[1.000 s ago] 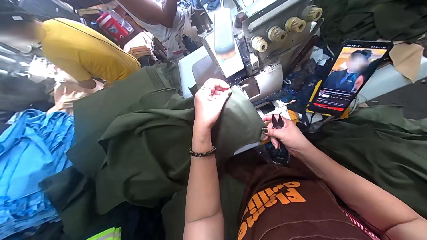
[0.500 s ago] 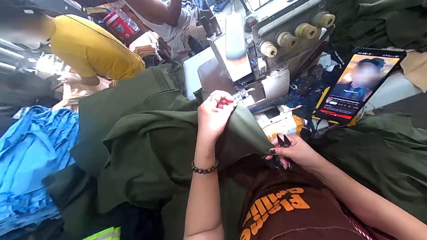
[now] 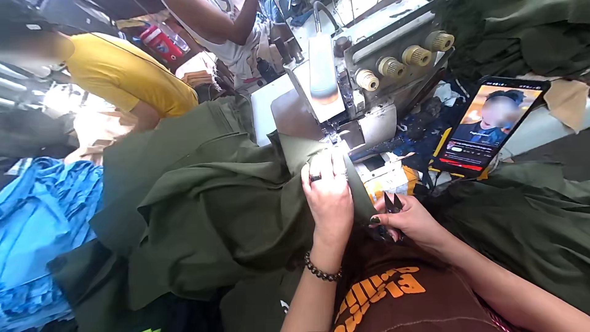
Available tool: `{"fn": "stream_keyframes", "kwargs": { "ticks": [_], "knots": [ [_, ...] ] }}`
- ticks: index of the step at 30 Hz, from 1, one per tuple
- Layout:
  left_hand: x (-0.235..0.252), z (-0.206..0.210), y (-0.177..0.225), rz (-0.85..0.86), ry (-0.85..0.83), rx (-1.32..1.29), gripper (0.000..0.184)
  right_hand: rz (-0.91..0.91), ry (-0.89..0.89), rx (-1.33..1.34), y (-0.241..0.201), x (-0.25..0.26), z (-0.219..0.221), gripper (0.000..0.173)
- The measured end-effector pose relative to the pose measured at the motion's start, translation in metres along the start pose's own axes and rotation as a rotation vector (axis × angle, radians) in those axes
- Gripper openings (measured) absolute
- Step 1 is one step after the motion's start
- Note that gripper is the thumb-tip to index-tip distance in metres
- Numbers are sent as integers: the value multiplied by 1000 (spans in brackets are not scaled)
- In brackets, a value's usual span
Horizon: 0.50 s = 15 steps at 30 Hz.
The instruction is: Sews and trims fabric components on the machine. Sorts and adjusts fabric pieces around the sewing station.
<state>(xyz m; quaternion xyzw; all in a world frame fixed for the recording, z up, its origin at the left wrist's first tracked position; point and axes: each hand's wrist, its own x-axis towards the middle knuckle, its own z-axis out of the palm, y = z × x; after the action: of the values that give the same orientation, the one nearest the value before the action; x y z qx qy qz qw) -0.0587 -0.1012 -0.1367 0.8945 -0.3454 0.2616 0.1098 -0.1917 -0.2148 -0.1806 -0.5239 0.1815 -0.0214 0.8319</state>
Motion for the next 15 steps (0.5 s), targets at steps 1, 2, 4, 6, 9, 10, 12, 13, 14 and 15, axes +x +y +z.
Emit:
{"fn": "stream_keyframes", "kwargs": {
  "ticks": [1, 2, 4, 6, 9, 10, 12, 13, 14, 15],
  "knots": [
    [0, 3, 0, -7, 7, -30, 35, -18, 17, 4, 0, 0, 1, 14],
    [1, 7, -1, -12, 21, -68, 34, -38, 43, 3, 0, -1, 3, 13],
    [3, 12, -8, -4, 62, -140, 26, -76, 87, -11, -1, 1, 6, 13],
    [10, 12, -20, -9, 31, -237, 27, -130, 120, -23, -4, 4, 9, 14],
    [34, 5, -47, -27, -151, -414, 33, -256, 144, -75, -11, 16, 18, 20],
    [45, 3, -55, -31, -213, -445, 32, -297, 154, -102, -16, 22, 22, 25],
    [65, -2, -69, -23, -300, -475, 28, -379, 170, -137, -24, 38, 28, 33],
    [72, -3, -75, -15, -310, -478, 28, -421, 185, -154, -27, 46, 30, 36],
    [79, -2, -80, -7, -312, -470, 30, -461, 205, -195, -30, 55, 32, 36],
    [86, -1, -83, 1, -315, -451, 33, -507, 225, -262, -32, 63, 33, 34]
  ]
}}
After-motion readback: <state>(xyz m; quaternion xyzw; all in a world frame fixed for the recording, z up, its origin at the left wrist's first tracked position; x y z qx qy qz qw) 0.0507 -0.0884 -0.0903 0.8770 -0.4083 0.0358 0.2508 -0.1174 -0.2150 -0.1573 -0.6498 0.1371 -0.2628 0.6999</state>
